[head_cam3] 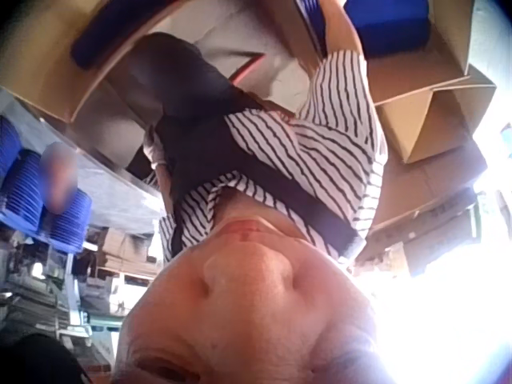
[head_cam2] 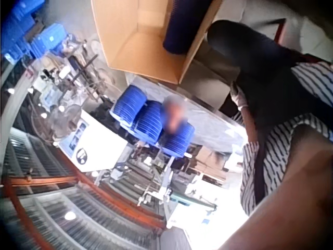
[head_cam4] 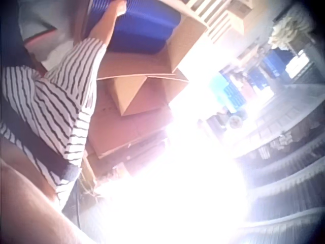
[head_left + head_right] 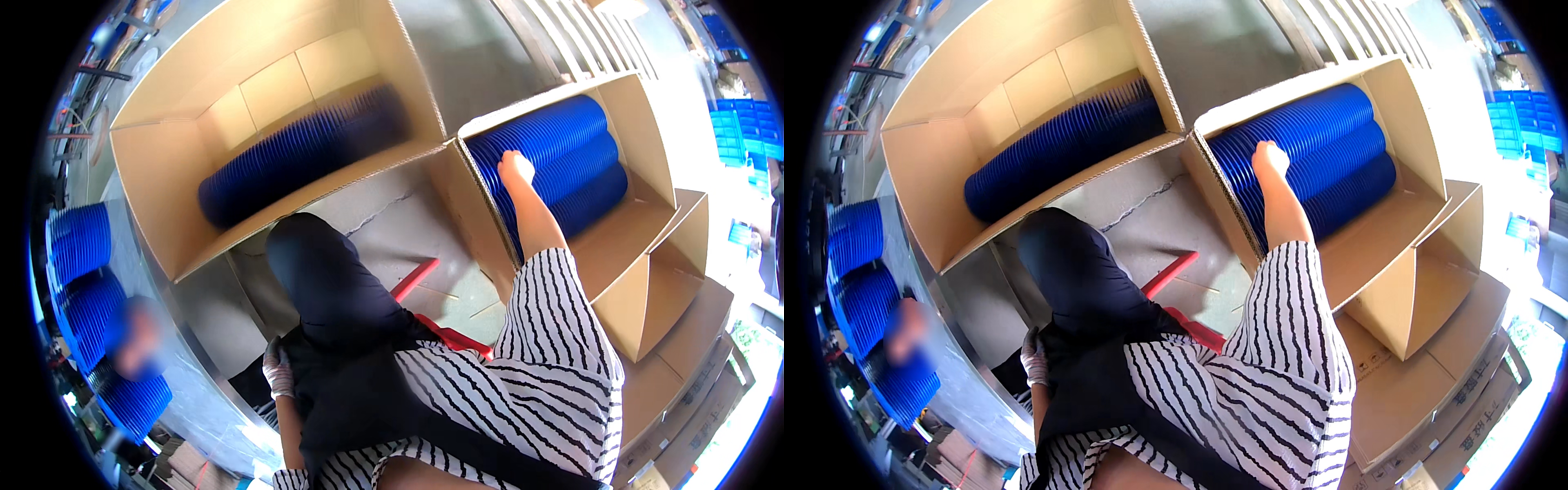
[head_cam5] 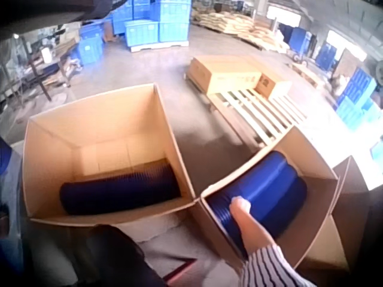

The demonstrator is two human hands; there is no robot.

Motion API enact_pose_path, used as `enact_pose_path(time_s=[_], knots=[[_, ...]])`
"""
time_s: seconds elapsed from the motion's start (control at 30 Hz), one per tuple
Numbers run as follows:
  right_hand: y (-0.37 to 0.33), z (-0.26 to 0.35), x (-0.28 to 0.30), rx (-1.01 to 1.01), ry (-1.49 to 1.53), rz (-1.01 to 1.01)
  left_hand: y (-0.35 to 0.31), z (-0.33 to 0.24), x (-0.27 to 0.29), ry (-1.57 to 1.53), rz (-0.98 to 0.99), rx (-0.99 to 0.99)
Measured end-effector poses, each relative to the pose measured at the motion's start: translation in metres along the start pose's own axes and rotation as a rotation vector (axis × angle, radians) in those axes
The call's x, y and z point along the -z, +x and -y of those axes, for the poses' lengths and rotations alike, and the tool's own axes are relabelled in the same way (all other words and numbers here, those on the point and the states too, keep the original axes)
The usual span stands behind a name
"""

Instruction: The person stacks blue plastic lids and places them into a cardboard box. They use a handheld scanner to scan the lids and a squeeze bottle to apply liquid to a cloth, which is then used to wipe the table surface.

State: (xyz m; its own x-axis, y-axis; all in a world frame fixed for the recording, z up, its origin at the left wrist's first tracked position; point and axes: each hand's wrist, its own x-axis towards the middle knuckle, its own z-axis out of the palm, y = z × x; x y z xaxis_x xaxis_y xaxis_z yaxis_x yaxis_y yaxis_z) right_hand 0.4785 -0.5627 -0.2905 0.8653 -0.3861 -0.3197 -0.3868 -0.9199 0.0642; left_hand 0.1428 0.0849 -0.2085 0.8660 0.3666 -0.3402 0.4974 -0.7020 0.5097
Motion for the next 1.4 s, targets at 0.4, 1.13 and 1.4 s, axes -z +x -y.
enact_pose_path(time_s=[0.4, 1.13, 1.4], knots=[[0.016, 0.003, 0.006, 0.072, -0.025, 0.108, 0.006, 0.006, 0.002, 0.086, 0.096, -0.069], [-0.131, -0.042, 0.333, 0.590, 1.469, -0.252, -0.007, -0.051, 0.000, -0.192, -0.292, -0.150], [-0.301, 0.320, 0.261, 0.885, 1.372, 0.868, -0.072, -0.107, 0.075, -1.541, -0.566, -0.388]])
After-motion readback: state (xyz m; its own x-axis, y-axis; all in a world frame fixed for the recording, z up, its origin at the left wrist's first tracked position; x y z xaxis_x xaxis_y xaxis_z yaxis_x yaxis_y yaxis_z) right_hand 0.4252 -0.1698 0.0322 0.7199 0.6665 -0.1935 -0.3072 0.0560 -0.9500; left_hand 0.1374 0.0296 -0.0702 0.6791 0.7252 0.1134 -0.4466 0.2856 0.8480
